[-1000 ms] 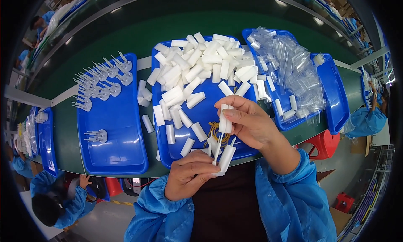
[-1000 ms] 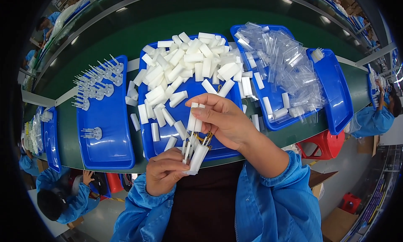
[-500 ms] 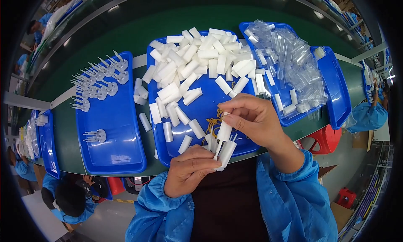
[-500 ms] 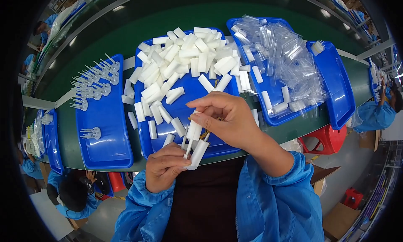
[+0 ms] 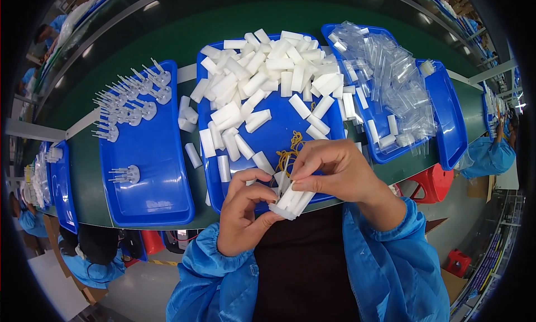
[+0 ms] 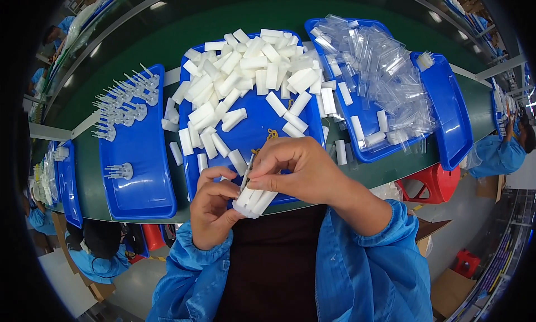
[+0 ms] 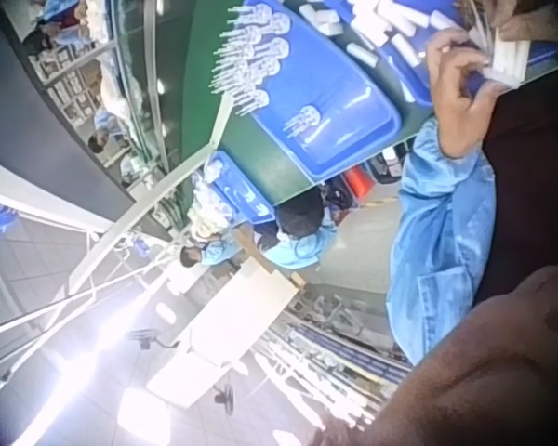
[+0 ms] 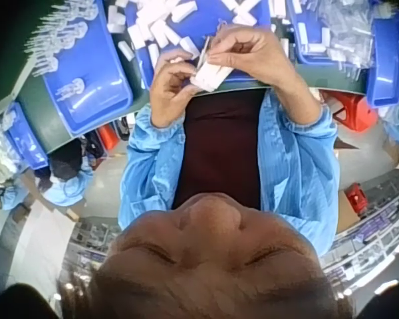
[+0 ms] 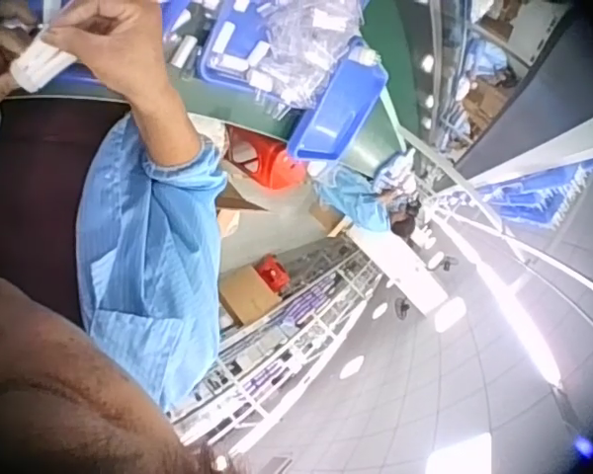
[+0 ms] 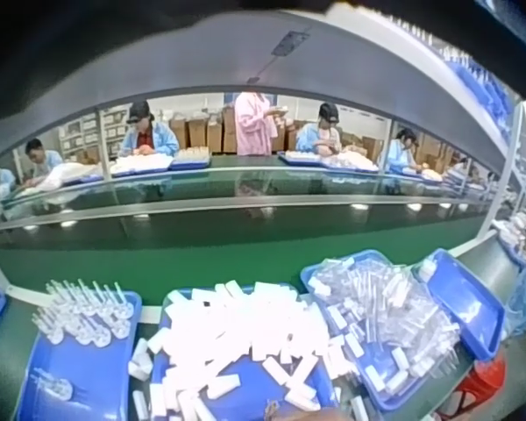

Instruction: The person assembles components by sliding foam pieces onto the prongs of a plastic base, fitting clear plastic covers over the foam pieces, and securing the gathered bundle with a rubber band.

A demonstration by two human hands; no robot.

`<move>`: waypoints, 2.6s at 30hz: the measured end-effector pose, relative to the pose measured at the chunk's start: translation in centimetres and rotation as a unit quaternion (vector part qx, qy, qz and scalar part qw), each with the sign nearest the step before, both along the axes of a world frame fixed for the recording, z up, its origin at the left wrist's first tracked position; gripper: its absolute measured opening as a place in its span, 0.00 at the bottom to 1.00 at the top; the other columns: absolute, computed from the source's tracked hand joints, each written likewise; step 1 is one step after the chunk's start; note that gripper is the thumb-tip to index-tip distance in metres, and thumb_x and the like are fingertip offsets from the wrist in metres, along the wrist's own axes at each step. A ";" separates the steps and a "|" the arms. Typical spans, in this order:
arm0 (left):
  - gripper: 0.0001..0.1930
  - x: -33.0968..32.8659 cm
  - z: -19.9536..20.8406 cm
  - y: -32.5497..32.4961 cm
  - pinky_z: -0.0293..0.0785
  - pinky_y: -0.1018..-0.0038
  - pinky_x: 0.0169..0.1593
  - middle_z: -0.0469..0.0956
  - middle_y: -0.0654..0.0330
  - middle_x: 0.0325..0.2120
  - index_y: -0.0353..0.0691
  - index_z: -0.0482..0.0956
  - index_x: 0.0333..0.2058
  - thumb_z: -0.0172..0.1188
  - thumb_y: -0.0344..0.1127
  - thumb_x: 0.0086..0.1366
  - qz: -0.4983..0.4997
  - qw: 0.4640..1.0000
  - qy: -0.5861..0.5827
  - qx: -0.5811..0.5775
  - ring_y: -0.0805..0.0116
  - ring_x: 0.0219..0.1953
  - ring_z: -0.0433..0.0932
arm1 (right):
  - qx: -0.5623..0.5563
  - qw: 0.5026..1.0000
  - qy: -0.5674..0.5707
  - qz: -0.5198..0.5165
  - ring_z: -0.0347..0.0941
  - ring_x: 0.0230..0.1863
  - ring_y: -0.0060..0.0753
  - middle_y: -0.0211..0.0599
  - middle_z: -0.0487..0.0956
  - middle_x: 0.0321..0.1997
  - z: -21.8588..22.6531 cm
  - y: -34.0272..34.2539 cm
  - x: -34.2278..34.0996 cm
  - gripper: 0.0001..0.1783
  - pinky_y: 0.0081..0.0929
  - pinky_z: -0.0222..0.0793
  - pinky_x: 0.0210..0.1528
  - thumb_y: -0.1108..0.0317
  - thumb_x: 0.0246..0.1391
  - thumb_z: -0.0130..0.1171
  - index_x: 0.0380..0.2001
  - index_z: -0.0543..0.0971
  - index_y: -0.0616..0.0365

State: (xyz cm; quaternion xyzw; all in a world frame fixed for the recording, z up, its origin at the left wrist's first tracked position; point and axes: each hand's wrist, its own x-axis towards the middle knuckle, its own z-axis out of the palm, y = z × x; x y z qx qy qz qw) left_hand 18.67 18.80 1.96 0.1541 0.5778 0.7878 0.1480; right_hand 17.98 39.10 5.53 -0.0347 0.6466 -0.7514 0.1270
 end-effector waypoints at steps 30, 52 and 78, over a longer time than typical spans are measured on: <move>0.10 -1.4 -0.3 -1.4 0.61 0.65 0.50 0.79 0.62 0.31 0.44 0.82 0.33 0.66 0.30 0.49 -0.048 0.971 0.213 -0.102 0.60 0.43 0.66 | 0.391 0.865 0.311 -0.032 0.75 0.39 0.36 0.34 0.78 0.39 -0.2 1.6 -2.7 0.13 0.27 0.70 0.39 0.78 0.37 0.63 0.31 0.80 0.54; 0.10 -1.7 -0.3 -1.1 0.58 0.66 0.50 0.78 0.66 0.31 0.47 0.83 0.34 0.65 0.32 0.50 -0.116 0.955 0.238 -0.135 0.61 0.44 0.65 | 0.129 0.957 0.219 0.139 0.69 0.28 0.21 0.30 0.73 0.29 -0.7 3.8 -2.9 0.07 0.17 0.64 0.27 0.71 0.52 0.58 0.34 0.81 0.58; 0.17 -0.6 -0.6 -0.3 0.59 0.65 0.52 0.74 0.58 0.41 0.39 0.73 0.34 0.69 0.34 0.47 0.023 0.991 0.125 -0.044 0.57 0.47 0.66 | 0.022 1.000 0.008 0.019 0.77 0.34 0.27 0.41 0.79 0.30 0.1 -0.1 -0.3 0.05 0.20 0.71 0.37 0.81 0.40 0.65 0.23 0.79 0.64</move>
